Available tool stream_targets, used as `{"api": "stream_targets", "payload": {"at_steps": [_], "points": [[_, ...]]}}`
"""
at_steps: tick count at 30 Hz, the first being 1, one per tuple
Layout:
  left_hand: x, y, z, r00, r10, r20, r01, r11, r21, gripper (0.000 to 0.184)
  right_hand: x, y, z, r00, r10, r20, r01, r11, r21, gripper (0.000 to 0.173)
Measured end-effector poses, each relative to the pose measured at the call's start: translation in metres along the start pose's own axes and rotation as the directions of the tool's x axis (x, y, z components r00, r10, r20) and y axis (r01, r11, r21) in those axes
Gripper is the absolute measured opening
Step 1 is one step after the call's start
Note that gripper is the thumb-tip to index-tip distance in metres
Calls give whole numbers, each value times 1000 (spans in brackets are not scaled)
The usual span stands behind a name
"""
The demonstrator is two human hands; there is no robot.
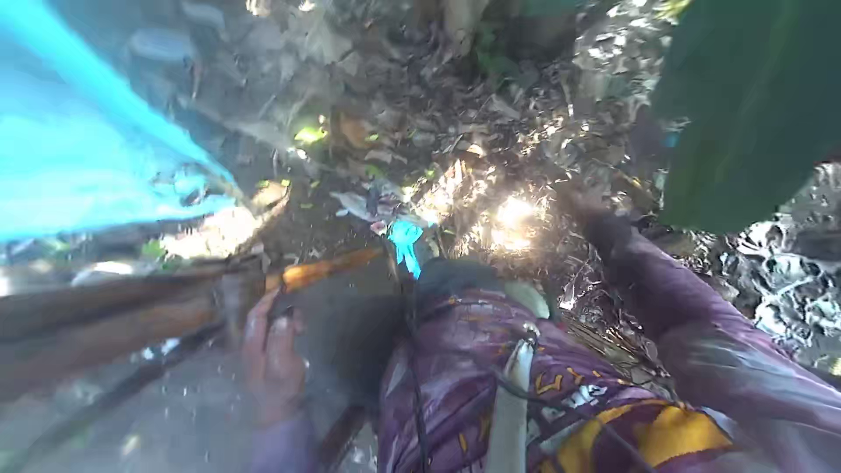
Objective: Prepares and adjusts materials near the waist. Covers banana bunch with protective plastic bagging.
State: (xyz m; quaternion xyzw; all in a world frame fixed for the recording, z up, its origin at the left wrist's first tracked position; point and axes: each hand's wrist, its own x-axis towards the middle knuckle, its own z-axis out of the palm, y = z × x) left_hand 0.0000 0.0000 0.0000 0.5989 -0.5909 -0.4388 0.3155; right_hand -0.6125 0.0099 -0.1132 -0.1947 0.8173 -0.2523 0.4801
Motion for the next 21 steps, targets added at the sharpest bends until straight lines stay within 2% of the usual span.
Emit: {"api": "stream_targets", "payload": {"at_steps": [1, 2, 4, 6, 7, 8, 9, 11, 12, 13, 14, 16, 18, 21], "points": [[-16, -1, 3, 999, -38, 28, 38, 999, 12, 60, -15, 1, 27, 985, -4, 174, 23, 994, -104, 42], [-34, 2, 5, 994, -90, 66, 87, 995, 52, 62, -24, 7, 49, 938, -15, 345, 99, 969, -225, 35], [-77, 16, 7, 970, -213, 114, 195, 968, 156, 64, -46, 8, 82, 768, 65, 637, 291, 850, -438, 28], [-121, 28, 1, 952, -292, 91, 270, 942, 200, 61, -54, 16, 106, 610, 183, 771, 507, 657, -558, 23], [-142, 32, -4, 945, -317, 75, 295, 931, 216, 58, -48, 25, 111, 539, 210, 815, 598, 586, -547, 22], [-161, 34, -10, 937, -343, 60, 322, 919, 227, 56, -42, 30, 112, 497, 229, 837, 634, 563, -530, 23], [-177, 36, -15, 926, -375, 50, 354, 905, 237, 54, -40, 32, 111, 485, 218, 847, 623, 593, -510, 24], [-202, 45, -20, 899, -437, 37, 415, 874, 251, 54, -38, 45, 108, 540, 126, 832, 535, 712, -455, 28], [-211, 49, -20, 886, -462, 36, 439, 861, 256, 54, -36, 55, 107, 568, 75, 820, 528, 731, -432, 31], [-218, 52, -21, 877, -479, 40, 454, 853, 258, 54, -36, 58, 110, 593, 57, 803, 550, 700, -456, 35], [-223, 56, -21, 864, -501, 43, 471, 837, 278, 54, -39, 58, 116, 615, 81, 784, 585, 620, -523, 38], [-230, 61, -18, 840, -541, 46, 506, 811, 293, 53, -53, 46, 130, 675, 183, 714, 636, 345, -690, 42], [-231, 55, -16, 833, -551, 49, 518, 809, 279, 51, -61, 35, 143, 709, 161, 686, 670, 146, -727, 40], [-234, 44, -10, 857, -515, 27, 496, 837, 229, 50, -58, 25, 154, 639, 132, 758, 763, 13, -646, 39]]}}
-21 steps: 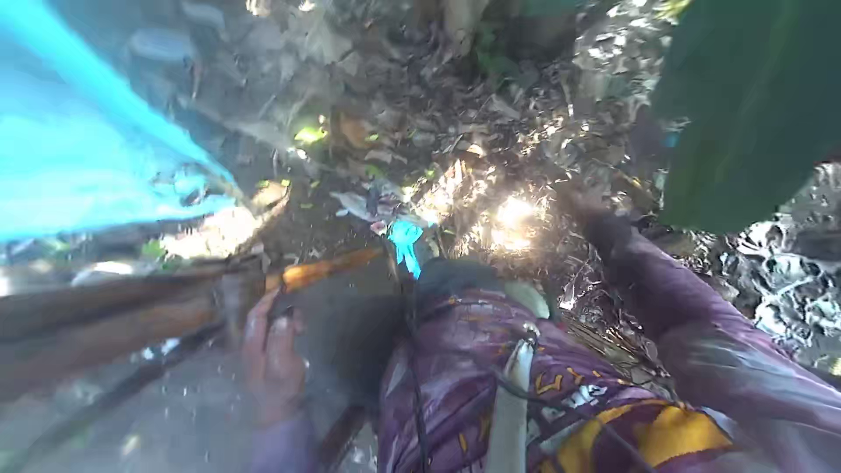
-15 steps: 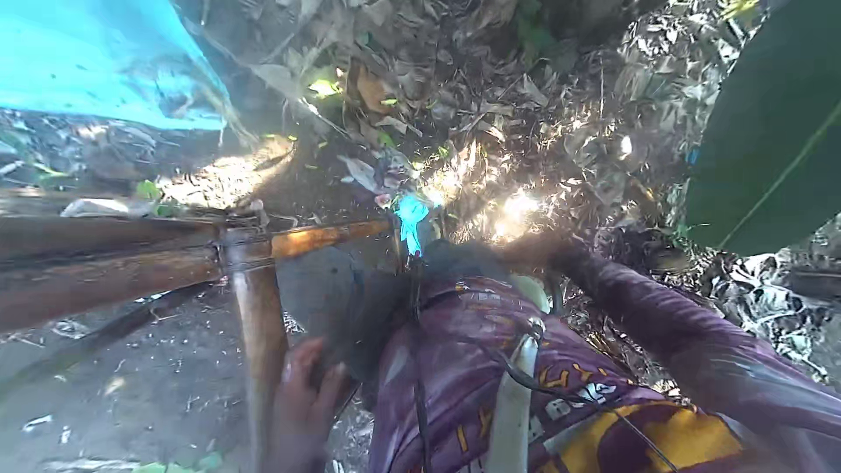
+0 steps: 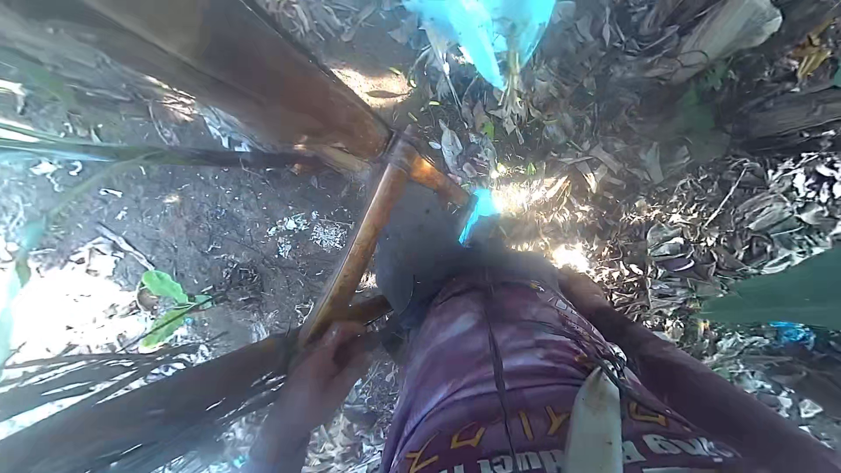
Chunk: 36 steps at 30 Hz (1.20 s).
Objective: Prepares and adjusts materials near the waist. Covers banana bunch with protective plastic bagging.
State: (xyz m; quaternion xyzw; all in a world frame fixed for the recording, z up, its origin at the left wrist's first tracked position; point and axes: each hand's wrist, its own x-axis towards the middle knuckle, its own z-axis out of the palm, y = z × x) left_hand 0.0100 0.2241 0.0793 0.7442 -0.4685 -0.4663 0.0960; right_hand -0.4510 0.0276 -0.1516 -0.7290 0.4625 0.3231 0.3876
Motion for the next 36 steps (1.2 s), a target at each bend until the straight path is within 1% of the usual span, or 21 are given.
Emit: {"api": "stream_targets", "payload": {"at_steps": [2, 5, 7, 10, 12, 13, 16, 18, 22, 24, 27, 29, 31, 33, 35, 36], "points": [[0, 0, 4, 999, -4, -35, 3, 1000, -30, 49, 8, 1, -1, 999, -26, 24, 27, 998, -60, 40], [-2, 1, 3, 999, -21, -50, 19, 999, -47, 50, 18, 0, 2, 999, -36, 3, 36, 992, -122, 41], [0, 0, 1, 998, -14, -56, 12, 999, -34, 50, 17, -4, -1, 1000, -7, -10, 6, 991, -135, 39], [4, 3, 2, 997, -15, -73, 12, 999, -37, 48, 22, -5, 5, 999, -12, -48, 6, 993, -122, 37], [12, 5, 8, 997, 18, -72, -22, 998, -54, 48, 27, -4, 12, 997, -6, -75, -3, 993, -116, 36], [19, 7, 11, 997, 46, -62, -51, 996, -67, 48, 28, -4, 14, 998, 11, -69, -19, 992, -121, 35], [39, 11, 17, 995, 102, -11, -102, 993, -63, 46, 26, -10, 13, 997, 81, 16, -79, 988, -132, 33], [51, 11, 16, 993, 117, -11, -117, 993, -34, 48, 23, -12, 11, 995, 95, 4, -94, 992, -83, 35], [78, 22, 16, 985, 169, -17, -170, 985, -19, 47, 18, -3, 17, 992, 74, -102, -65, 994, 91, 33], [98, 33, 22, 973, 230, -9, -230, 972, -39, 47, 12, 7, 26, 982, 37, -185, -4, 984, 176, 32], [135, 46, 36, 962, 272, 35, -269, 961, -64, 46, 5, 19, 35, 964, -6, -264, 85, 954, 288, 30], [161, 56, 47, 952, 297, 80, -295, 955, -36, 45, 3, 20, 38, 963, 30, -266, 56, 950, 308, 27], [183, 68, 57, 935, 333, 119, -336, 942, 1, 46, 2, 17, 41, 968, 59, -243, 11, 961, 276, 25], [200, 83, 65, 925, 355, 136, -362, 932, 30, 47, 3, 19, 45, 963, 54, -263, 20, 962, 271, 24], [214, 100, 72, 919, 368, 145, -374, 927, 22, 46, 1, 19, 43, 957, 47, -286, 51, 945, 324, 24], [220, 108, 76, 915, 378, 141, -383, 924, 8, 45, -1, 20, 42, 955, 51, -291, 68, 920, 385, 25]]}}
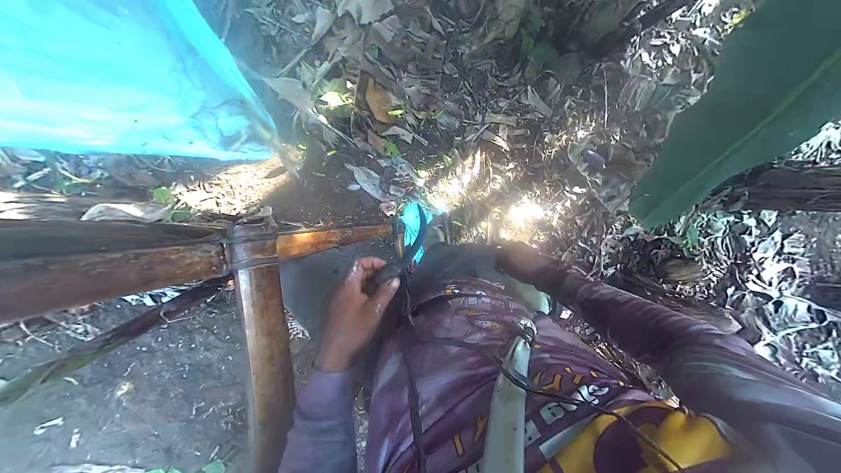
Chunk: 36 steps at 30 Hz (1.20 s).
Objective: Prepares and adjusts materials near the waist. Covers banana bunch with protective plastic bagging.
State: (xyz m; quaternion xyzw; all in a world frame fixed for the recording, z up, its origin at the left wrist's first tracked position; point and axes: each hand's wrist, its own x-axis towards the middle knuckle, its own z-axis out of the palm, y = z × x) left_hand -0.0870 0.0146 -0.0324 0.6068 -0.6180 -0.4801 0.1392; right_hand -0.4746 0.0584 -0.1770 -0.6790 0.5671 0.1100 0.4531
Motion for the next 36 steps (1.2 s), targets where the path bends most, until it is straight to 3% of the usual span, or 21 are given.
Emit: {"api": "stream_targets", "payload": {"at_steps": [3, 6, 9, 13, 17, 20, 22, 25, 31, 34, 36], "points": [[25, 13, 9, 999, 31, 36, -29, 998, -49, 40, -8, 6, -11, 998, -2, -60, 20, 951, 308, 24], [49, 22, 21, 993, 17, 114, -18, 1000, 10, 38, -18, 10, -31, 994, 70, -87, -13, 848, 531, 20], [68, 30, 36, 976, 1, 220, -28, 992, 120, 38, -17, 21, -38, 994, 98, -54, -37, 742, 670, 21], [85, 43, 57, 936, -53, 347, -13, 983, 184, 36, -22, 16, -53, 970, 231, 75, -187, 512, 838, 28], [92, 48, 67, 918, -76, 389, -8, 978, 209, 35, -22, 14, -50, 918, 357, 169, -303, 363, 881, 32], [92, 45, 67, 921, -76, 383, -6, 978, 209, 34, -13, 24, -27, 927, 287, 239, -359, 509, 782, 42], [92, 43, 67, 920, -78, 384, -3, 979, 205, 35, -5, 28, -7, 906, 221, 362, -418, 608, 675, 45], [91, 40, 66, 919, -91, 384, 11, 979, 205, 36, -2, 30, -1, 873, 222, 433, -457, 682, 571, 37], [94, 37, 68, 916, -109, 386, 24, 976, 218, 35, -23, 29, -58, 953, 183, 242, -279, 840, 466, 26], [99, 44, 72, 914, -72, 399, -5, 982, 188, 34, -21, 42, -61, 986, 165, 38, -162, 852, 498, 18], [101, 49, 73, 912, -70, 405, 13, 990, 142, 33, -21, 40, -65, 974, 214, -72, -121, 766, 632, 18]]}}
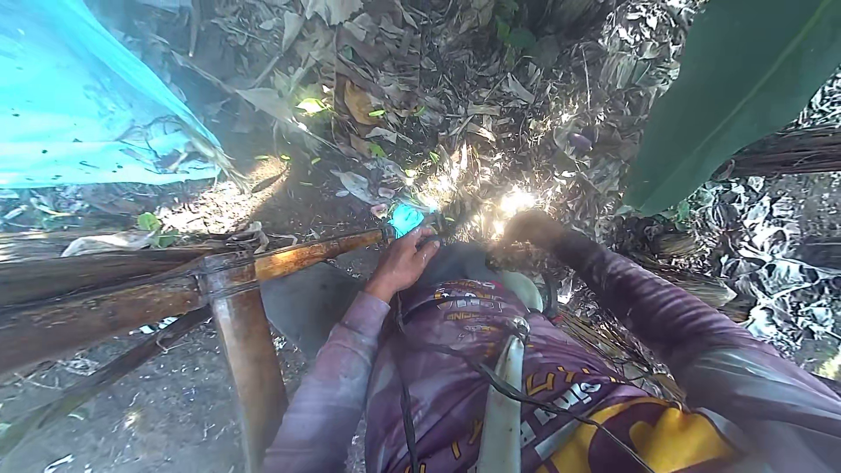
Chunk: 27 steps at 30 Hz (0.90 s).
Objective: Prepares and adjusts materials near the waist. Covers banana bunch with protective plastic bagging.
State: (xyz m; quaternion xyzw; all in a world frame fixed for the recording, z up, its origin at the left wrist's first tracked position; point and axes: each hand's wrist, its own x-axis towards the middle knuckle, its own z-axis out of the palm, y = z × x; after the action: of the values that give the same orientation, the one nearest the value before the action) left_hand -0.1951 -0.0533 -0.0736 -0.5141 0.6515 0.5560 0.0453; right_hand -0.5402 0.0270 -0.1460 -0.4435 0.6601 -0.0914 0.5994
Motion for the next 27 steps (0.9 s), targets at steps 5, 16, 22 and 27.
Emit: {"api": "stream_targets", "payload": {"at_steps": [5, 16, 22, 27], "points": [[5, 1, 3, 999, -43, 15, 45, 986, -162, 28, -13, -45, 0, 985, 121, -121, -54, 890, 452, 21], [23, 41, 26, 994, -17, 105, 62, 898, -436, 38, -13, -83, 32, 979, -191, 71, 142, 890, 433, 17], [36, 41, 42, 974, 30, 223, 70, 902, -427, 52, -20, -76, 37, 971, -208, 118, 132, 879, 459, 18], [36, 38, 37, 969, 41, 244, 48, 937, -347, 45, -19, -68, 34, 965, -213, 152, 125, 885, 449, 17]]}}
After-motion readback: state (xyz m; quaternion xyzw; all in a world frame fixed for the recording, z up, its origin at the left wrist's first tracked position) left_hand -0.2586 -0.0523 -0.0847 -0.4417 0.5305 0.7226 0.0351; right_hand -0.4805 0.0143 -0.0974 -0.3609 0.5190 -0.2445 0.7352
